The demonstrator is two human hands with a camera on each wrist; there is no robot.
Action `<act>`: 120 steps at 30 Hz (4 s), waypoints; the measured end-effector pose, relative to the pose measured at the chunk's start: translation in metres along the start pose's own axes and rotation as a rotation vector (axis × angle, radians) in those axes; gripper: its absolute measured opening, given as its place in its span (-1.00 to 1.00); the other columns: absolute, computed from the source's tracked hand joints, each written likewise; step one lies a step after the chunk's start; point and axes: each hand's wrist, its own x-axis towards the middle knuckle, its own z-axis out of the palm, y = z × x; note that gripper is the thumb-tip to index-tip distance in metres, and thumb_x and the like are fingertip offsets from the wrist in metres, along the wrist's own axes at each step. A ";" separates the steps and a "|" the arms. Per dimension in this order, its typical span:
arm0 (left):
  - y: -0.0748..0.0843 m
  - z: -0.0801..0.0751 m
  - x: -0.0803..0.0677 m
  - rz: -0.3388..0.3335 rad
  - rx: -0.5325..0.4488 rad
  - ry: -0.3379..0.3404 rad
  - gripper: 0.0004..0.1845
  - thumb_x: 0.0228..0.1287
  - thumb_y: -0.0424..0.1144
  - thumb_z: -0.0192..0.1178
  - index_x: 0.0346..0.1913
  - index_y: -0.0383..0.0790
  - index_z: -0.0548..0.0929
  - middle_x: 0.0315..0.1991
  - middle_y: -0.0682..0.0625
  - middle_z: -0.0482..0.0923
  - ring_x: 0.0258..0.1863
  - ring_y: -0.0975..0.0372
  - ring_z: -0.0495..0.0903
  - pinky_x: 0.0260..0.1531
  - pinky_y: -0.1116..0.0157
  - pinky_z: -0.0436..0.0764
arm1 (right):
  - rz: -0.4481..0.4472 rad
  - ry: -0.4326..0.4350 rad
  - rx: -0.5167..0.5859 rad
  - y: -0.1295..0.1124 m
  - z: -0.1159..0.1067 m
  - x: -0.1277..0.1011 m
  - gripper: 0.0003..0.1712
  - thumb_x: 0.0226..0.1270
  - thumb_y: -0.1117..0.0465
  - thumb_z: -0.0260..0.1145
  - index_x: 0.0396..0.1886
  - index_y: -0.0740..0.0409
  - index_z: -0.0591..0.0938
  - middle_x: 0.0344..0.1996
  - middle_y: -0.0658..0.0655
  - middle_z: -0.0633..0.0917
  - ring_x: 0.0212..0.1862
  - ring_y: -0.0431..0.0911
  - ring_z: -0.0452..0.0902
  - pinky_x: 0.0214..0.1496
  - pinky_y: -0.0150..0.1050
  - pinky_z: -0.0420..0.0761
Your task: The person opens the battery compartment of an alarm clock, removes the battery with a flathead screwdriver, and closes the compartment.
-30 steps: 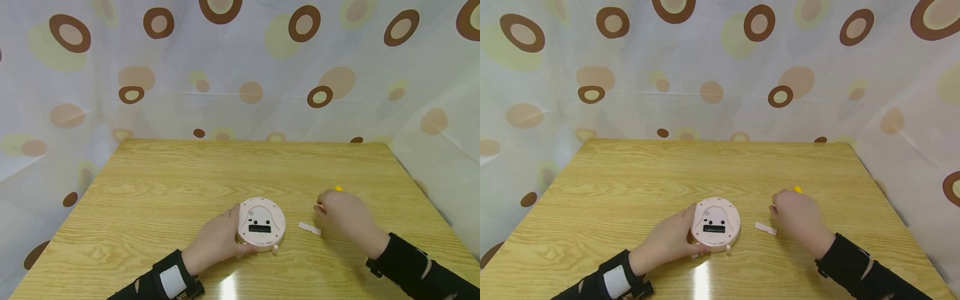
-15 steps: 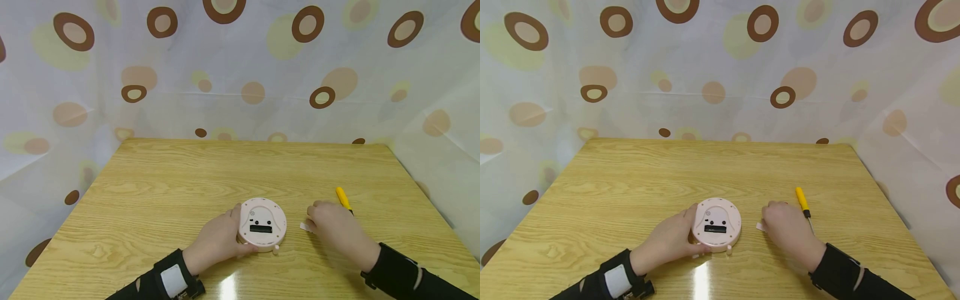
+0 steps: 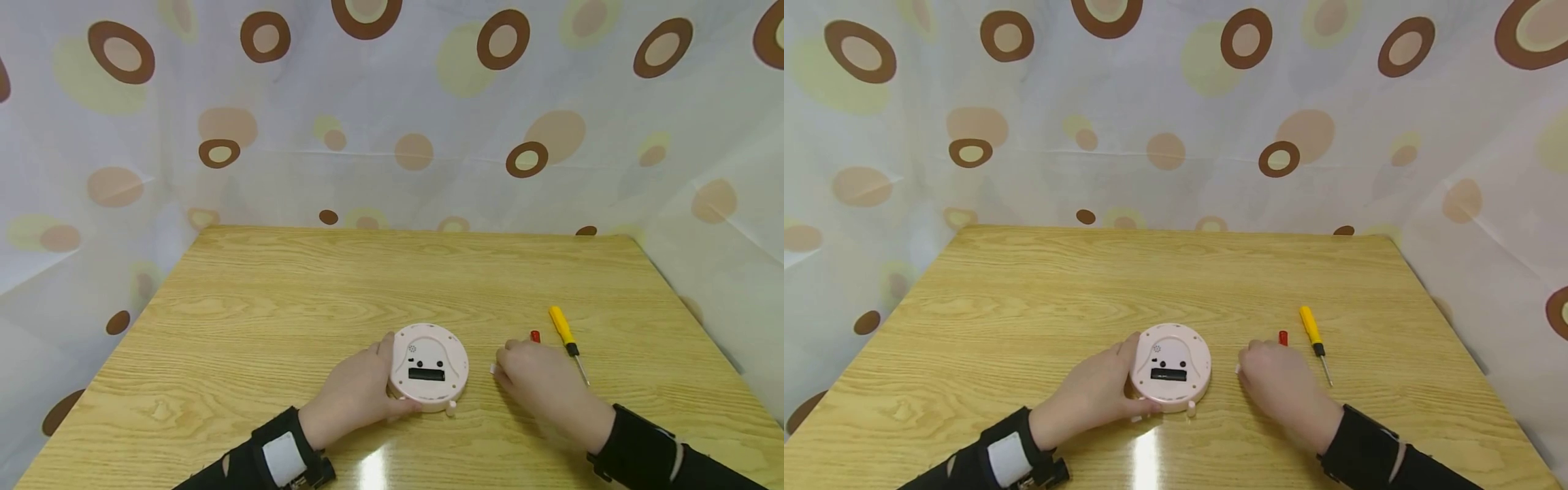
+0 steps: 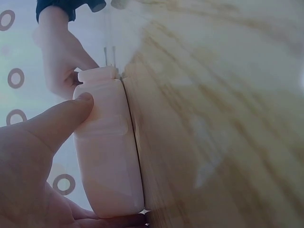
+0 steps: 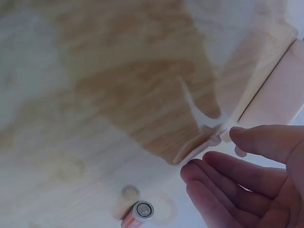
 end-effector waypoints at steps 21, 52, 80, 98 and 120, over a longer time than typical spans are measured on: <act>0.000 -0.001 0.000 0.007 -0.003 0.003 0.31 0.05 0.34 0.56 0.61 -0.48 0.19 0.33 -0.34 0.62 0.23 -0.07 0.71 0.08 0.06 0.75 | -0.009 -0.004 -0.039 -0.008 0.004 -0.003 -0.81 0.29 0.30 0.54 -0.51 0.08 0.74 -0.54 -0.01 0.57 -0.49 -0.19 0.47 -0.50 -0.24 0.59; 0.000 0.001 0.001 -0.001 -0.005 -0.018 0.33 0.07 0.35 0.54 0.63 -0.48 0.15 0.39 -0.36 0.56 0.31 -0.09 0.66 0.21 0.05 0.70 | -0.064 0.024 -0.139 -0.006 0.004 -0.012 -0.84 0.23 0.33 0.57 -0.48 0.06 0.75 -0.55 -0.05 0.59 -0.49 -0.18 0.52 -0.52 -0.27 0.53; -0.001 -0.001 -0.001 -0.008 -0.006 -0.011 0.32 0.07 0.36 0.53 0.63 -0.48 0.17 0.39 -0.37 0.56 0.32 -0.11 0.65 0.21 0.01 0.70 | -0.099 0.128 -0.198 -0.006 -0.016 -0.001 -0.79 0.14 0.41 0.61 -0.51 0.09 0.74 -0.58 0.00 0.56 -0.56 -0.20 0.41 -0.57 -0.29 0.48; -0.001 0.001 -0.001 0.012 -0.026 -0.003 0.31 0.06 0.33 0.55 0.62 -0.49 0.18 0.35 -0.35 0.59 0.27 -0.08 0.68 0.16 0.04 0.73 | -0.179 0.351 -0.206 -0.051 -0.038 0.032 -0.73 -0.02 0.46 0.67 -0.56 0.10 0.73 -0.58 -0.02 0.60 -0.56 -0.18 0.41 -0.61 -0.36 0.49; -0.001 0.000 -0.002 0.018 -0.021 0.008 0.29 0.08 0.31 0.55 0.61 -0.50 0.19 0.40 -0.33 0.56 0.27 -0.05 0.68 0.16 0.05 0.72 | -0.408 0.324 -0.182 -0.071 -0.030 0.033 -0.34 -0.66 -0.03 0.86 -0.43 0.11 0.76 -0.47 -0.01 0.65 -0.44 -0.19 0.52 -0.37 -0.38 0.65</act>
